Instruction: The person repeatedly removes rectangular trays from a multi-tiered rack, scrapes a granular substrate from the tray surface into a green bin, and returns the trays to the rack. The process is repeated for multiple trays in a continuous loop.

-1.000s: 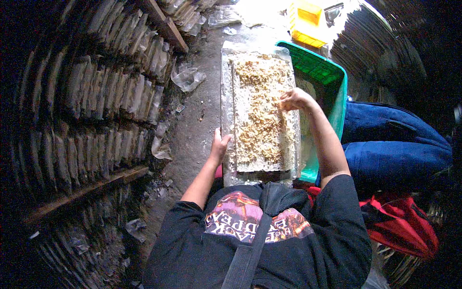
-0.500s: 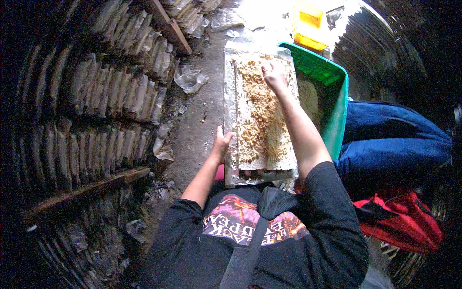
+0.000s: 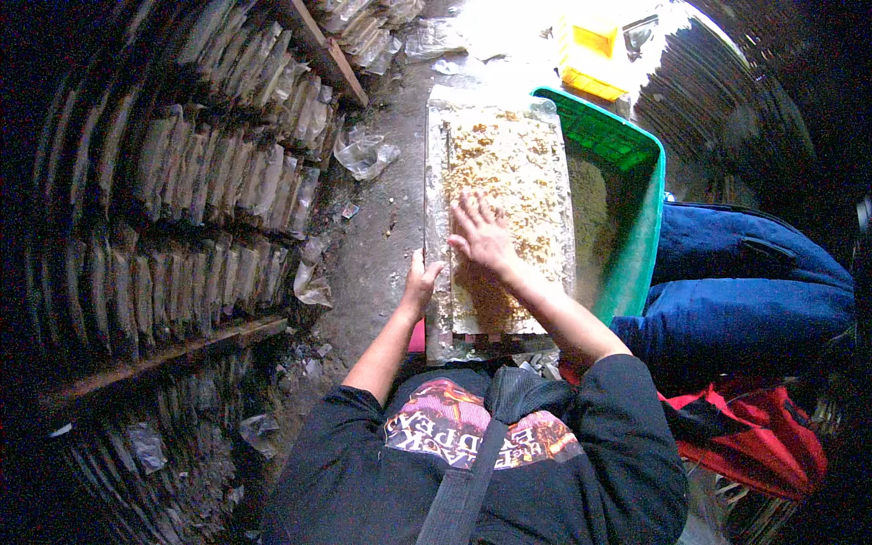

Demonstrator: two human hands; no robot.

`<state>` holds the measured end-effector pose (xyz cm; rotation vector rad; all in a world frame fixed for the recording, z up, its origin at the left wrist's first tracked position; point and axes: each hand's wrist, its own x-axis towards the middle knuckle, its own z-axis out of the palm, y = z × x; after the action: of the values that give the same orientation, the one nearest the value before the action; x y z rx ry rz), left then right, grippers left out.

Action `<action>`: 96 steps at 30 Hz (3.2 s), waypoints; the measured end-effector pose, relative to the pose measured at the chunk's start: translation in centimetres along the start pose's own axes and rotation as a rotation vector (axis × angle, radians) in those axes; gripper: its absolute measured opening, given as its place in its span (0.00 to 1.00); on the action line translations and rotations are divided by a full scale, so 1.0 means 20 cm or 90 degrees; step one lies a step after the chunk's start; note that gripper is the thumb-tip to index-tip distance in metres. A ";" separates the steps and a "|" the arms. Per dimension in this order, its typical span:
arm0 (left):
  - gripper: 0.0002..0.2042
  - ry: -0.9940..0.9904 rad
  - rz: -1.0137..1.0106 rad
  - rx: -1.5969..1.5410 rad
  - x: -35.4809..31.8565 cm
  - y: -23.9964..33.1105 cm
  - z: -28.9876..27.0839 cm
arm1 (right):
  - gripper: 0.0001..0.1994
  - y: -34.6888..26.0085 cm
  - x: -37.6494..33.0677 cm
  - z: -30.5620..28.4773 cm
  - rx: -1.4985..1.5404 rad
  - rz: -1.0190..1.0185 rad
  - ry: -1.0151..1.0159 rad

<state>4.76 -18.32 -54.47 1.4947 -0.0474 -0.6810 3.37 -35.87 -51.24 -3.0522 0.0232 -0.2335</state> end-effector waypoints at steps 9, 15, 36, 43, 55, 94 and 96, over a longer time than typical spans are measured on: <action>0.19 -0.010 -0.039 -0.041 -0.05 0.13 0.03 | 0.31 0.24 -0.08 -0.03 0.003 -0.013 -0.072; 0.18 -0.028 -0.071 -0.068 -0.06 0.16 0.05 | 0.29 0.71 0.20 -0.07 0.045 0.120 -0.068; 0.18 0.026 -0.034 -0.062 -0.09 0.10 0.06 | 0.27 0.90 0.58 -0.05 0.024 0.168 0.017; 0.16 0.015 -0.056 -0.066 -0.11 0.21 0.08 | 0.30 0.60 0.53 -0.03 0.062 0.080 -0.035; 0.17 0.005 -0.051 -0.055 -0.06 0.19 0.08 | 0.33 0.62 0.11 -0.11 0.084 0.263 -0.018; 0.16 0.103 -0.067 -0.031 -0.06 0.19 0.14 | 0.17 0.76 -1.18 0.97 0.328 0.676 -0.153; 0.16 0.090 -0.062 -0.026 -0.04 0.22 0.17 | 0.15 0.88 -1.25 1.10 0.402 0.738 -0.073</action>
<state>4.36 -21.37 -49.81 1.5088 0.1472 -0.6481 -18.21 -51.15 -78.14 -1.9893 1.3321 0.0310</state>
